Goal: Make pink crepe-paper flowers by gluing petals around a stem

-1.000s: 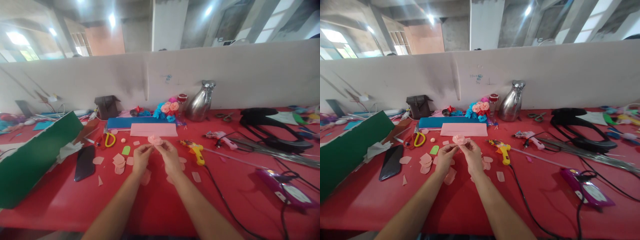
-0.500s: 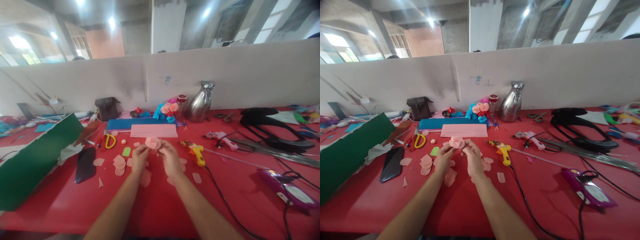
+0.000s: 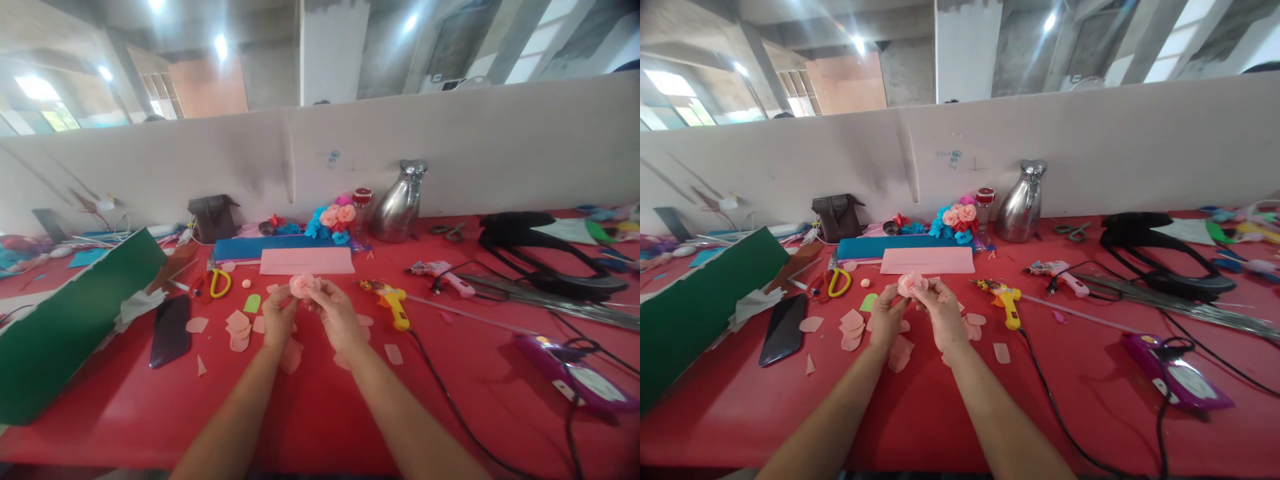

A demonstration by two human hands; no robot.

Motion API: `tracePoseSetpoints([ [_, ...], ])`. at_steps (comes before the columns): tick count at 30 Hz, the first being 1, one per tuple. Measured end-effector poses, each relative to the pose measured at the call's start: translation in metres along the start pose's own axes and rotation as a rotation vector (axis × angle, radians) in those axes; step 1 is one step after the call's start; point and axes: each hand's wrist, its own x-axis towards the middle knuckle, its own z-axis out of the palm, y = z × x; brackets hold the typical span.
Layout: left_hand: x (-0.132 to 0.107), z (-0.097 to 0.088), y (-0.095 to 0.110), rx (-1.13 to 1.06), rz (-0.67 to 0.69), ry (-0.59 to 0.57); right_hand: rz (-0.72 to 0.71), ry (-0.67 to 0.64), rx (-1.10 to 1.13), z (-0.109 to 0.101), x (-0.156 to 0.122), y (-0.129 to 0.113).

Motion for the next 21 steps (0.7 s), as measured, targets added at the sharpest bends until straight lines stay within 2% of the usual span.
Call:
tracePoseSetpoints([
  [3,0.001,0.001,0.001,-0.095,-0.078,-0.027,0.009,0.011,-0.020,-0.002,0.002,0.001],
  [6,0.002,0.001,0.003,-0.246,-0.136,-0.122,0.019,0.021,-0.010,-0.004,0.003,0.002],
  [10,0.005,-0.003,0.006,-0.305,-0.166,-0.226,0.066,0.016,0.026,-0.006,0.004,0.002],
  [17,0.008,-0.006,-0.003,-0.366,-0.285,-0.205,0.116,0.028,0.080,-0.011,0.007,0.002],
  [21,0.008,-0.005,-0.008,-0.392,-0.387,-0.186,0.142,0.035,0.026,-0.011,0.008,0.002],
])
